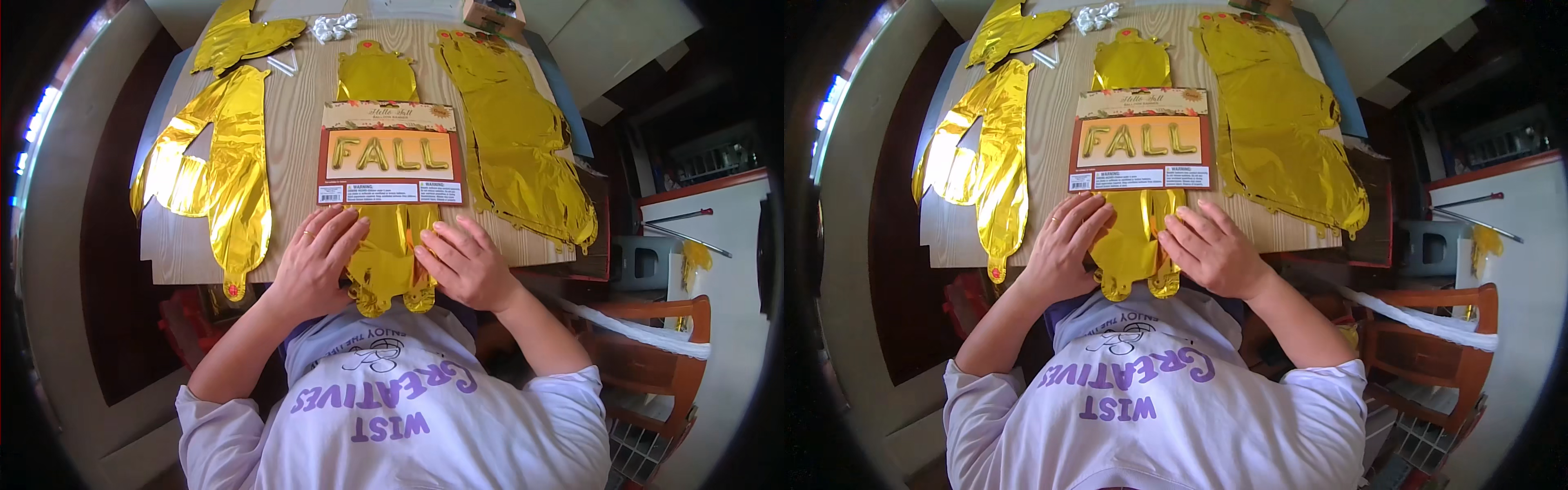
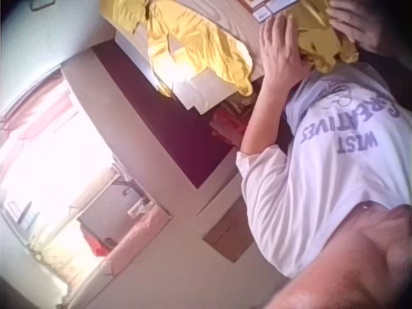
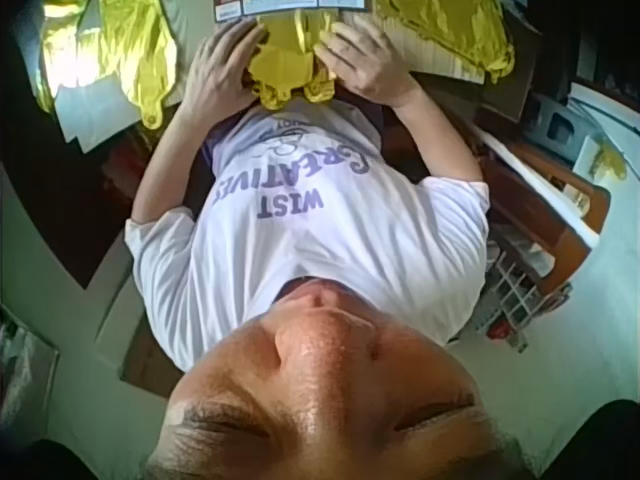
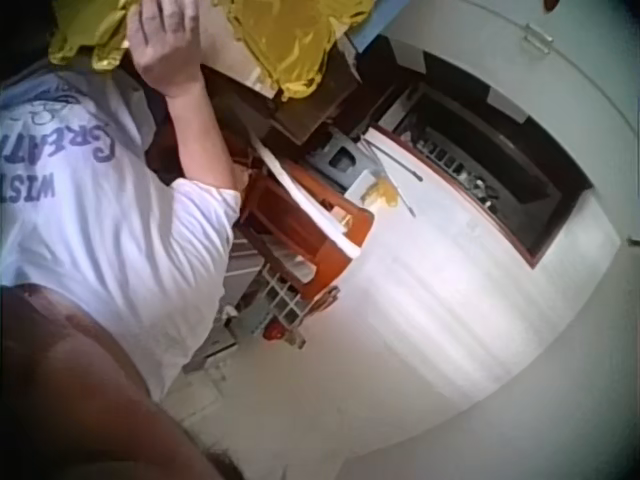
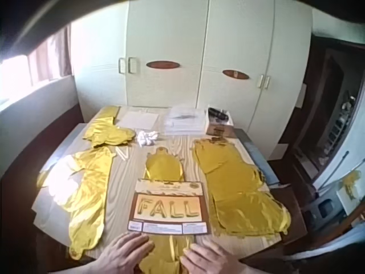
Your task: Folding deflated gold foil letter balloons into small rectangular shapes.
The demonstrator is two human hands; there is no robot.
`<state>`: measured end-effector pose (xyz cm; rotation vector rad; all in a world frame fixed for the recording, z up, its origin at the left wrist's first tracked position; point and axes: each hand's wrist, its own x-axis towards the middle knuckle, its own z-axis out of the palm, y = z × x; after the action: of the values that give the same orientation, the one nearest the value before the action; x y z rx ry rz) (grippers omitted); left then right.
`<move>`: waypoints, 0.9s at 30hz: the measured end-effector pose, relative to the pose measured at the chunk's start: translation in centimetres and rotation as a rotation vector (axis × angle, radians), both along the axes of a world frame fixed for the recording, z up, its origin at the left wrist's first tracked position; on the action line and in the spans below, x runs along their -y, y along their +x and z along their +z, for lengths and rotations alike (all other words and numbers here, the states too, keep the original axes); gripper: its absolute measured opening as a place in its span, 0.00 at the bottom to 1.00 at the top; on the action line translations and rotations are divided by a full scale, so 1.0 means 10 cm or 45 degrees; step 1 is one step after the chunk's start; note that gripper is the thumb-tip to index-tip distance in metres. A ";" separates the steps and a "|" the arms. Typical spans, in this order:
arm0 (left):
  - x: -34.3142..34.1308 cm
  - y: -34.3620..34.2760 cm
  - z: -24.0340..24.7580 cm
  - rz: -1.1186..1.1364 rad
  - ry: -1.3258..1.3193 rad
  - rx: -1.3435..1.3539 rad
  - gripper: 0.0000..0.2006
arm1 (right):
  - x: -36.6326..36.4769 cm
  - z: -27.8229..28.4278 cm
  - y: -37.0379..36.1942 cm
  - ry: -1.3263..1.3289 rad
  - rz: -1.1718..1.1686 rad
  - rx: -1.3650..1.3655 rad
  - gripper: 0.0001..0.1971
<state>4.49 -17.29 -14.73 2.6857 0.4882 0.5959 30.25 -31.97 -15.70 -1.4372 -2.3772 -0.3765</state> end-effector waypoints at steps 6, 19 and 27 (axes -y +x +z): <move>0.19 -0.23 -0.07 -0.056 0.081 0.031 0.37 | 0.25 0.04 -0.16 0.134 0.123 -0.172 0.12; 0.29 -0.36 -0.27 0.068 0.249 0.109 0.29 | 0.42 -0.10 0.11 -0.043 -0.147 -0.136 0.27; 0.31 -0.38 -0.30 0.080 0.269 0.230 0.24 | 0.35 -0.08 0.04 -0.026 -0.175 -0.146 0.25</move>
<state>0.73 -20.44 -17.76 2.7840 0.4859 0.9470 30.64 -35.51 -16.51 -1.5923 -2.2055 -0.2953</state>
